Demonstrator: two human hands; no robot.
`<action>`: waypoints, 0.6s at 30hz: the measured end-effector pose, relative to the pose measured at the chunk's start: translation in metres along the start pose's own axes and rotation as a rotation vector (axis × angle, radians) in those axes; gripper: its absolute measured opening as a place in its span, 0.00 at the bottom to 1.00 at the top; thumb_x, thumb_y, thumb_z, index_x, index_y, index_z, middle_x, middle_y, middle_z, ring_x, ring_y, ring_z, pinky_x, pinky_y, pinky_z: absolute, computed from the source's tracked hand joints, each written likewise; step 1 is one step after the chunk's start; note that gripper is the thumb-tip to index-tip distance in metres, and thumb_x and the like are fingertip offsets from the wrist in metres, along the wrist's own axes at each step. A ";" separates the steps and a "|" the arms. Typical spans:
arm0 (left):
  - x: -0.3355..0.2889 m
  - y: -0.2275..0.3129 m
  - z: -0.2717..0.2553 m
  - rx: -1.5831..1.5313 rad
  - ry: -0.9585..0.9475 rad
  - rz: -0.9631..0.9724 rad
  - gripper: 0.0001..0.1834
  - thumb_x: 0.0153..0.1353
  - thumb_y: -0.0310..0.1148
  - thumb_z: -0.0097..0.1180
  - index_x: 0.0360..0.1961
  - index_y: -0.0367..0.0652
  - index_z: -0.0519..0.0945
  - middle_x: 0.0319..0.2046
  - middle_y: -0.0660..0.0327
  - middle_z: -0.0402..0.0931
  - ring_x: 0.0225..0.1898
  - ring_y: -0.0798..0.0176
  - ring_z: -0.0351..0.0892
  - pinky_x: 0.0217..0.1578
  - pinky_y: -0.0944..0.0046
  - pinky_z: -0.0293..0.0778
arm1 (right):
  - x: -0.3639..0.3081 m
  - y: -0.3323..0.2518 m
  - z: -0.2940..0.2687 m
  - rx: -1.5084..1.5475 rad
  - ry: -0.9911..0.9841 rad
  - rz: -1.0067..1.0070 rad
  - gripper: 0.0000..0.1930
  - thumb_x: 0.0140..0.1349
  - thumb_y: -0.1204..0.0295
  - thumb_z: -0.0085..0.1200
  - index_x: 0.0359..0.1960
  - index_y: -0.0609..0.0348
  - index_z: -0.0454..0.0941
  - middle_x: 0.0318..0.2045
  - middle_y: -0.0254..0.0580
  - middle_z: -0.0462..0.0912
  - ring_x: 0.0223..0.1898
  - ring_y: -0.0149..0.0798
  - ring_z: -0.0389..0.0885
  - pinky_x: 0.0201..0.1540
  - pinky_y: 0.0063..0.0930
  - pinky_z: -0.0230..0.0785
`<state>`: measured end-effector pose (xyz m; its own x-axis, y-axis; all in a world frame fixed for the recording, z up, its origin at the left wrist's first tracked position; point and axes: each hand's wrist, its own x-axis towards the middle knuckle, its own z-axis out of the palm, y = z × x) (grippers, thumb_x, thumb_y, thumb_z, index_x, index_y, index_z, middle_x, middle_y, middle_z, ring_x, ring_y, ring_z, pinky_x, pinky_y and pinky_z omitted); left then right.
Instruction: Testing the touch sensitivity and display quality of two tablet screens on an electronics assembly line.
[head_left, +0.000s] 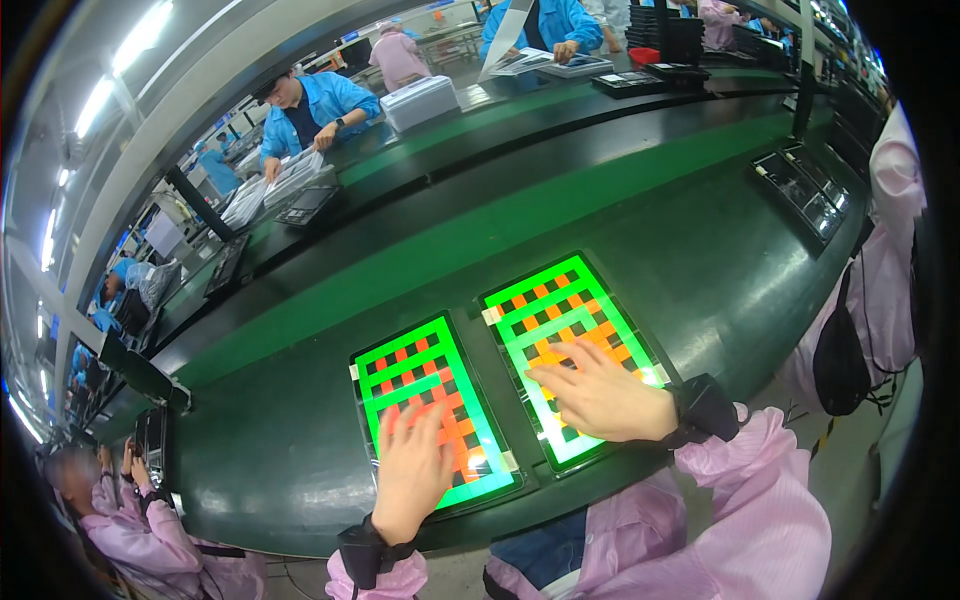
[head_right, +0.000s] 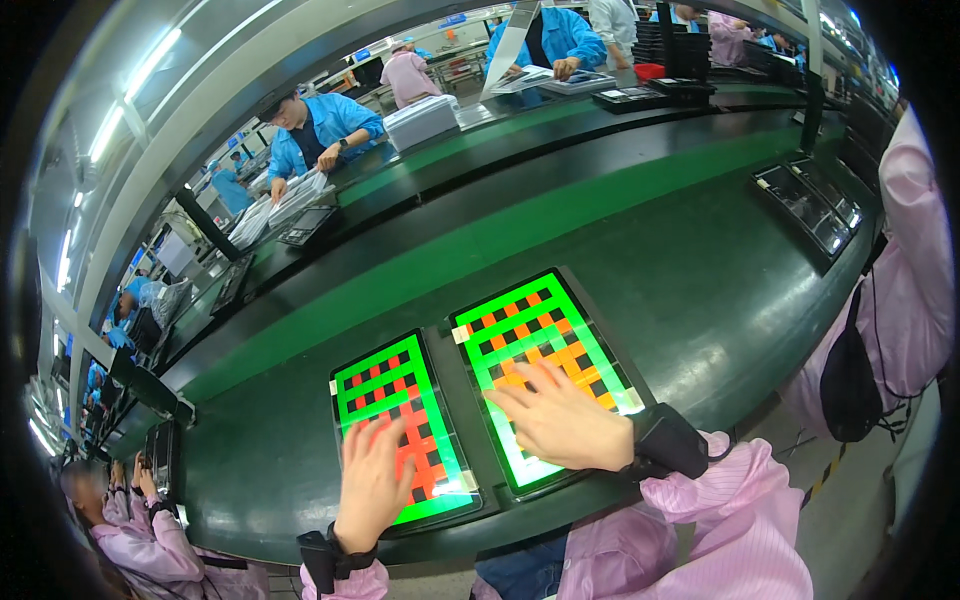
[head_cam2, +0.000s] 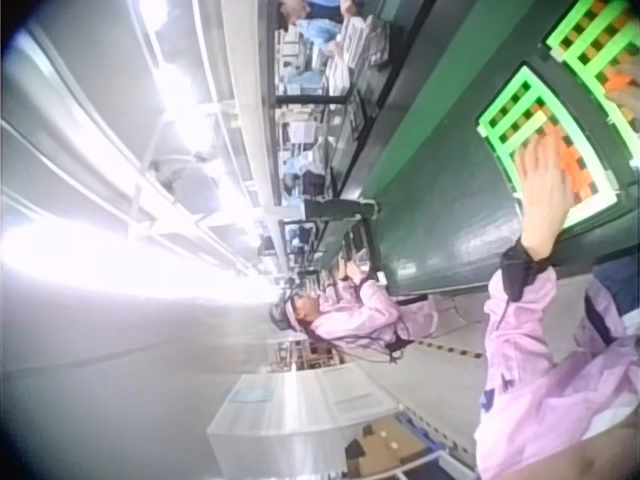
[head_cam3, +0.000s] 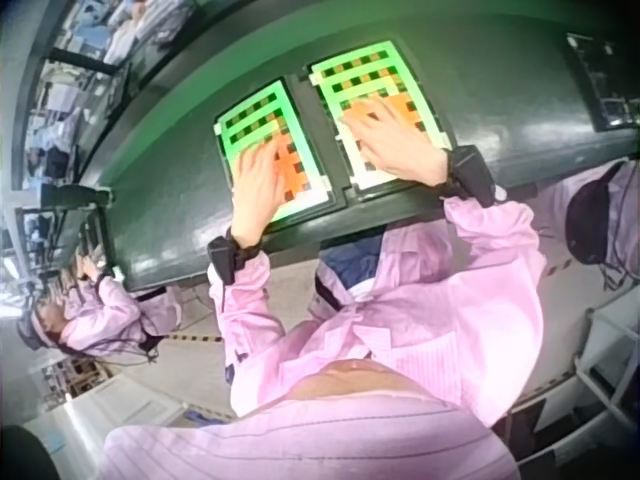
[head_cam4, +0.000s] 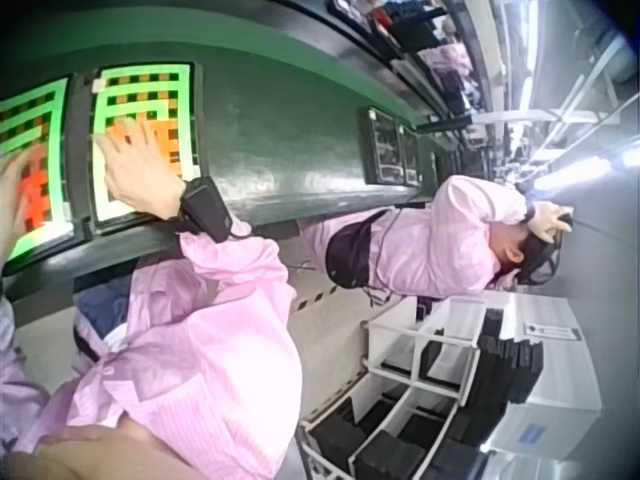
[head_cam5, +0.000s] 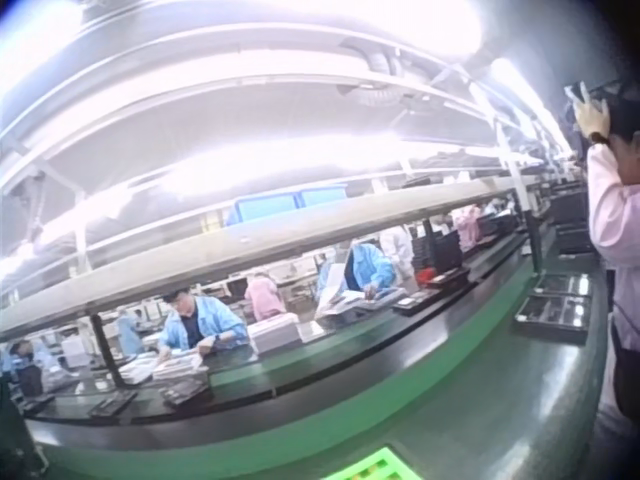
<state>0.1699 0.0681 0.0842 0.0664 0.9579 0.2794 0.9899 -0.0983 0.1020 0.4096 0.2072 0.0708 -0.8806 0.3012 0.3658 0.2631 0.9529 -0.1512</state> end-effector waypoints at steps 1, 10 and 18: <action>-0.006 -0.002 -0.002 0.039 0.027 -0.079 0.25 0.57 0.29 0.54 0.56 0.36 0.67 0.49 0.53 0.72 0.57 0.48 0.65 0.63 0.42 0.53 | -0.005 0.002 -0.003 0.010 -0.010 0.113 0.27 0.56 0.72 0.51 0.59 0.63 0.64 0.52 0.49 0.72 0.58 0.56 0.63 0.60 0.51 0.56; -0.024 0.021 -0.004 -0.204 0.030 -0.071 0.27 0.56 0.27 0.56 0.58 0.35 0.66 0.49 0.50 0.71 0.57 0.45 0.63 0.62 0.44 0.55 | -0.016 -0.022 -0.007 0.110 0.026 0.170 0.25 0.55 0.74 0.51 0.56 0.68 0.66 0.54 0.48 0.70 0.57 0.57 0.63 0.58 0.54 0.58; -0.060 0.015 -0.012 0.075 0.043 -0.360 0.22 0.58 0.26 0.51 0.55 0.35 0.69 0.48 0.50 0.73 0.57 0.46 0.65 0.62 0.44 0.54 | -0.052 -0.012 -0.020 0.051 0.112 0.515 0.27 0.55 0.77 0.51 0.58 0.67 0.63 0.53 0.51 0.71 0.58 0.63 0.61 0.61 0.55 0.54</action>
<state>0.1794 0.0062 0.0806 -0.2917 0.9151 0.2785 0.9554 0.2646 0.1313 0.4596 0.1809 0.0719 -0.5938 0.7347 0.3280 0.6288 0.6781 -0.3806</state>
